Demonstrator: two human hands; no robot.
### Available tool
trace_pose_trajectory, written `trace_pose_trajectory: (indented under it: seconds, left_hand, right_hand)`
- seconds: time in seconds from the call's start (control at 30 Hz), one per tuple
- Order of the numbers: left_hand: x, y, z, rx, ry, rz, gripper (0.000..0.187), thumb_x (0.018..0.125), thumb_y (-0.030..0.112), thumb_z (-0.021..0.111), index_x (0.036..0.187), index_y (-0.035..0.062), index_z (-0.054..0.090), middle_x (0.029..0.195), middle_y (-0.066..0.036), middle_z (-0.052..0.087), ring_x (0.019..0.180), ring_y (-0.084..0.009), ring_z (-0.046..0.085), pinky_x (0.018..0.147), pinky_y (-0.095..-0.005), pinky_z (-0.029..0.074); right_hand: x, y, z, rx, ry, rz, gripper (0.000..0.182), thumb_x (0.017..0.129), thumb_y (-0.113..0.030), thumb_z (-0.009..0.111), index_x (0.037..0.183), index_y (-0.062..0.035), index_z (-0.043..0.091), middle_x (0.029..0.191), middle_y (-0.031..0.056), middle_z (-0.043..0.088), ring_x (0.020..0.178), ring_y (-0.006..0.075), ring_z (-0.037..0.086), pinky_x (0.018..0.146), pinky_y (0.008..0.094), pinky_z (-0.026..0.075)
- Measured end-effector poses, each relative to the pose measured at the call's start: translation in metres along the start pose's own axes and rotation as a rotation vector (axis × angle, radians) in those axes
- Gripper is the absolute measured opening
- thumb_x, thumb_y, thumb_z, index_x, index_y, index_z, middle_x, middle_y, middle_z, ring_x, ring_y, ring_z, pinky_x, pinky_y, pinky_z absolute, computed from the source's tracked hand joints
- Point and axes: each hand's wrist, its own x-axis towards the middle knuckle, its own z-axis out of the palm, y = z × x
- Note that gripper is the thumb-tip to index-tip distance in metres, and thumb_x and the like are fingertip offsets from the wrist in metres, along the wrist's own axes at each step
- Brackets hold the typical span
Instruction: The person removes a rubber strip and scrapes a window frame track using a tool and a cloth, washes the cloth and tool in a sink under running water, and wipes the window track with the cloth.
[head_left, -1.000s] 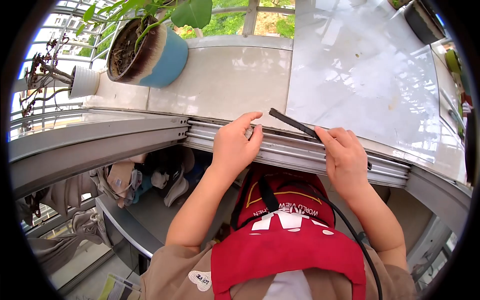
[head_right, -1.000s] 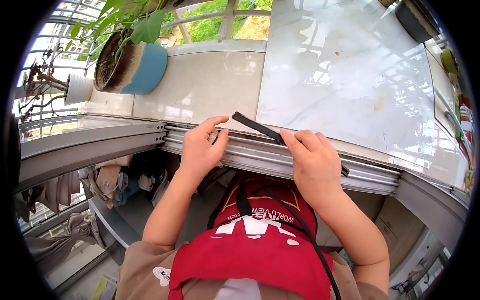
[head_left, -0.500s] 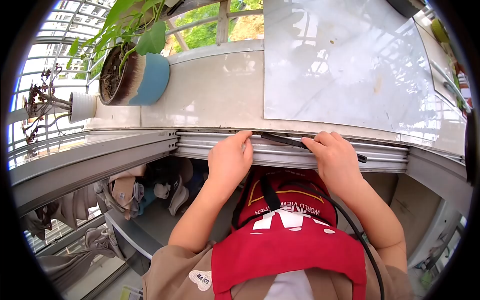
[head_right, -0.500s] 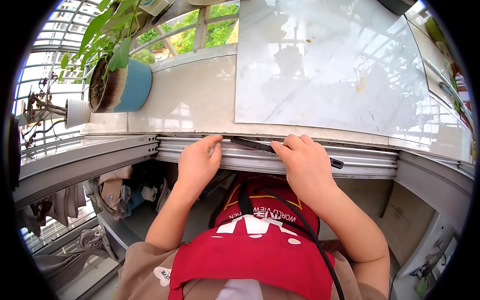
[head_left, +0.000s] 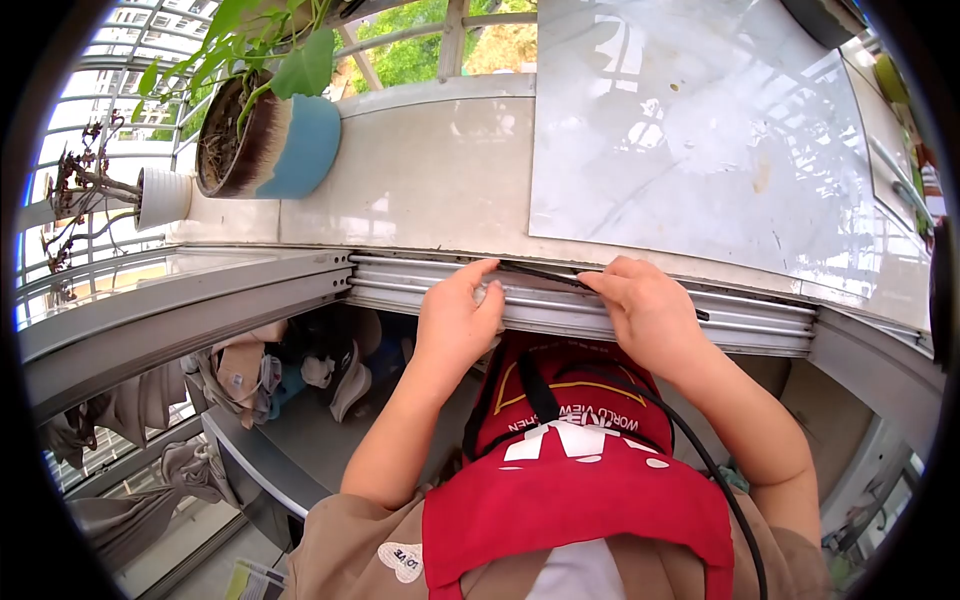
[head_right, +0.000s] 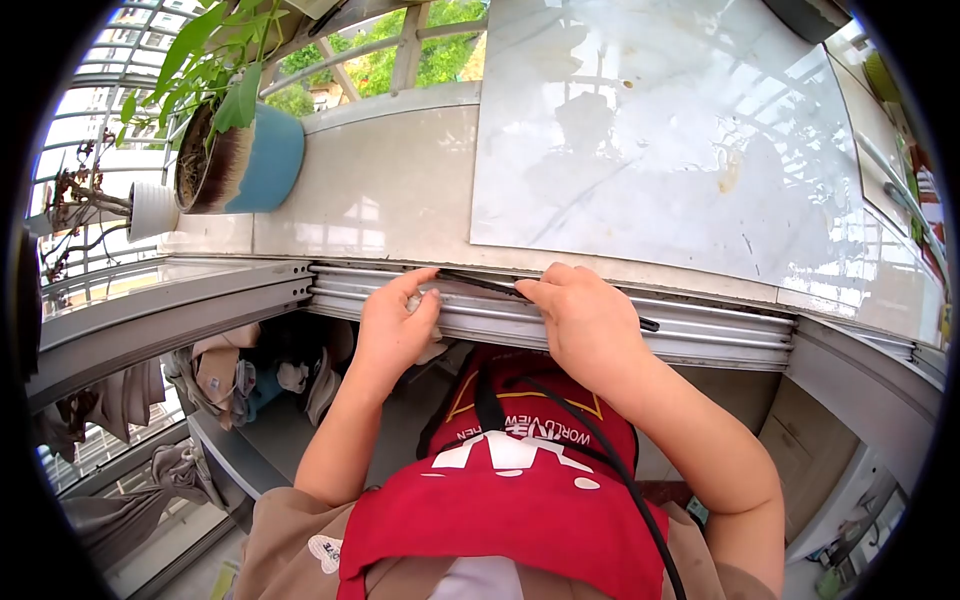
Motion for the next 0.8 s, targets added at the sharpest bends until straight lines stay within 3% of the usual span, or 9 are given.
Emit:
trace_pose_trajectory:
  seconds: [0.13,0.23,0.4,0.67,0.8]
  left_hand:
    - [-0.003,-0.002,-0.007,-0.048,0.019,0.035,0.03,0.087,0.013,0.059,0.114,-0.0006,0.065,0.078,-0.016,0.068,0.064,-0.0211,0.065,0.066,-0.031,0.05]
    - [-0.007,0.003,-0.018,0.155,0.198,0.053,0.026,0.087,0.015,0.059,0.109,0.005,0.069,0.078,-0.015,0.068,0.064,-0.0228,0.063,0.065,-0.0321,0.049]
    - [0.0,0.005,-0.022,0.239,0.173,0.008,0.024,0.086,0.016,0.058,0.105,0.005,0.07,0.073,-0.018,0.065,0.06,-0.0228,0.06,0.062,-0.0329,0.047]
    - [0.0,0.011,-0.02,0.382,0.131,0.175,0.022,0.087,0.014,0.058,0.102,0.0061,0.071,0.093,-0.016,0.07,0.085,-0.0342,0.067,0.074,-0.0399,0.053]
    - [-0.005,0.022,-0.007,0.322,0.103,0.229,0.021,0.087,0.014,0.058,0.102,0.0058,0.071,0.093,-0.016,0.07,0.083,-0.0343,0.067,0.074,-0.0408,0.053]
  right_hand:
    - [-0.004,0.003,-0.003,0.031,0.049,-0.008,0.024,0.086,-0.004,0.056,0.105,-0.0065,0.069,0.086,0.0097,0.061,0.086,0.0305,0.06,0.072,0.0405,0.05]
    - [-0.003,-0.002,-0.009,0.063,0.035,0.011,0.023,0.086,-0.004,0.056,0.105,-0.0058,0.069,0.087,0.0103,0.061,0.086,0.0308,0.06,0.073,0.0407,0.05]
    - [0.005,-0.011,-0.001,0.068,-0.048,0.009,0.027,0.083,-0.001,0.055,0.107,-0.0048,0.068,0.089,0.0114,0.061,0.088,0.0322,0.06,0.074,0.0419,0.05]
    - [0.009,-0.041,-0.066,-0.378,-0.246,0.112,0.022,0.084,-0.002,0.054,0.103,-0.0002,0.067,0.084,0.0132,0.06,0.084,0.0336,0.06,0.071,0.0435,0.048]
    - [-0.012,-0.039,-0.081,-0.344,-0.182,0.084,0.027,0.077,0.003,0.056,0.101,-0.0024,0.066,0.087,0.0122,0.059,0.088,0.0303,0.06,0.073,0.0408,0.05]
